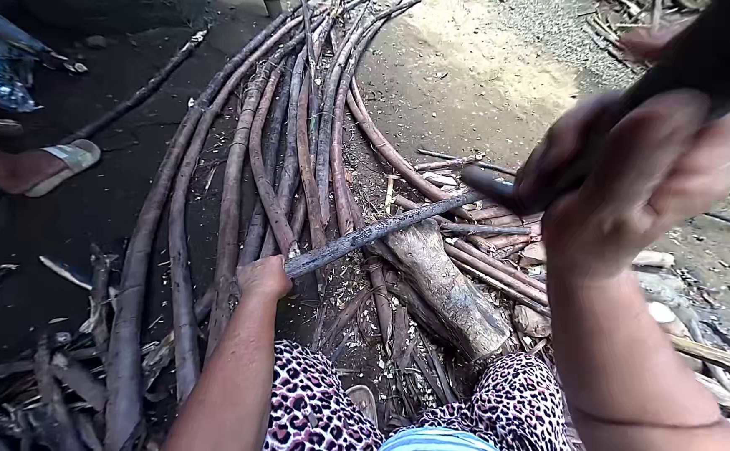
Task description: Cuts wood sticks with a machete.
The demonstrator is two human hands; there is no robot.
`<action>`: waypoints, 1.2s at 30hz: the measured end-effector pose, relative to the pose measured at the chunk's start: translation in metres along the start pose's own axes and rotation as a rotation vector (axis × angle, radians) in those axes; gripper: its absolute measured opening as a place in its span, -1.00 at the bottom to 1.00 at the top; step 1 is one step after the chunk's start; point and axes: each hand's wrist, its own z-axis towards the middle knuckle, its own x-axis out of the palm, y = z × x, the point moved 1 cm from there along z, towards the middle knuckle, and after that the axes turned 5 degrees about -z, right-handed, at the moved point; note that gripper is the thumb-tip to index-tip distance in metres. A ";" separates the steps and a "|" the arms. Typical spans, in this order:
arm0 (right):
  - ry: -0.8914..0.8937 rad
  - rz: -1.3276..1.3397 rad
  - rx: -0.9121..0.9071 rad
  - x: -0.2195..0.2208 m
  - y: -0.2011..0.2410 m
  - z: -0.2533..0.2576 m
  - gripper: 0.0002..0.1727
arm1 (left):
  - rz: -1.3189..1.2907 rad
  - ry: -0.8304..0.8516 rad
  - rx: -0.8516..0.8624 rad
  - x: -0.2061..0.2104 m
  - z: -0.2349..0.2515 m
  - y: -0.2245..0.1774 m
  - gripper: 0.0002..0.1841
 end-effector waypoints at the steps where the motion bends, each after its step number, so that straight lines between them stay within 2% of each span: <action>1: -0.089 -0.014 -0.084 0.007 0.001 0.023 -0.74 | -0.002 -0.007 0.000 0.000 0.000 0.000 -0.59; 3: -0.196 -0.004 -0.147 0.020 -0.007 0.034 -0.76 | -0.002 -0.003 -0.007 -0.001 0.001 0.000 -0.61; 4: -0.146 -0.084 -0.080 0.022 -0.016 0.010 -0.72 | -0.003 -0.004 -0.008 -0.001 0.001 0.000 -0.62; 5: -0.026 -0.222 0.066 0.020 -0.031 -0.036 -0.63 | -0.006 -0.005 -0.004 -0.002 0.002 0.000 -0.62; 6: 0.160 -0.399 0.260 0.013 -0.052 -0.097 -0.58 | -0.011 -0.007 0.004 -0.003 0.001 0.001 -0.62; 8: 0.703 -0.678 0.798 -0.005 -0.081 -0.208 -0.54 | -0.022 0.003 0.030 -0.001 0.000 0.002 -0.59; 9: 0.952 -0.704 1.089 -0.008 -0.087 -0.233 -0.50 | -0.029 0.022 0.056 0.001 0.001 0.003 -0.55; 10: 1.082 -0.683 1.311 -0.007 -0.092 -0.238 -0.49 | -0.057 0.047 0.091 0.004 0.004 0.002 -0.51; 12: 1.037 -0.526 1.517 -0.005 -0.089 -0.224 -0.56 | -0.055 0.029 0.121 0.008 0.007 0.000 -0.54; 15: 0.658 -0.057 1.801 -0.005 -0.078 -0.210 -0.54 | -0.033 0.005 0.119 0.006 0.007 -0.004 -0.52; 16: 0.589 0.000 1.840 -0.004 -0.076 -0.212 -0.52 | -0.031 0.021 0.114 0.005 0.007 -0.004 -0.50; 20: 0.593 -0.169 1.699 -0.003 -0.078 -0.253 -0.61 | -0.018 0.042 0.115 0.008 0.009 -0.002 -0.48; 22: 0.521 -0.148 1.616 -0.010 -0.074 -0.254 -0.64 | -0.004 0.045 0.116 0.006 0.008 -0.005 -0.44; 25: 0.417 -0.073 1.473 -0.028 -0.058 -0.207 -0.64 | 0.009 0.054 0.096 0.007 0.007 -0.006 -0.40; 28: 0.178 -0.010 1.060 -0.059 -0.051 -0.135 -0.67 | 0.015 0.063 0.093 0.008 0.009 -0.007 -0.40; 31: -0.084 0.041 0.584 -0.078 -0.048 -0.053 -0.58 | 0.014 0.074 0.081 0.007 0.008 -0.009 -0.36; 33: -0.290 0.035 0.376 -0.077 -0.057 -0.011 -0.51 | 0.022 0.070 0.077 0.007 0.008 -0.010 -0.36; 35: -0.418 -0.011 0.353 -0.063 -0.074 -0.016 -0.48 | 0.019 0.072 0.075 0.009 0.008 -0.009 -0.35; 36: -0.366 -0.115 0.450 -0.052 -0.082 -0.048 -0.46 | 0.015 0.071 0.074 0.010 0.009 -0.009 -0.36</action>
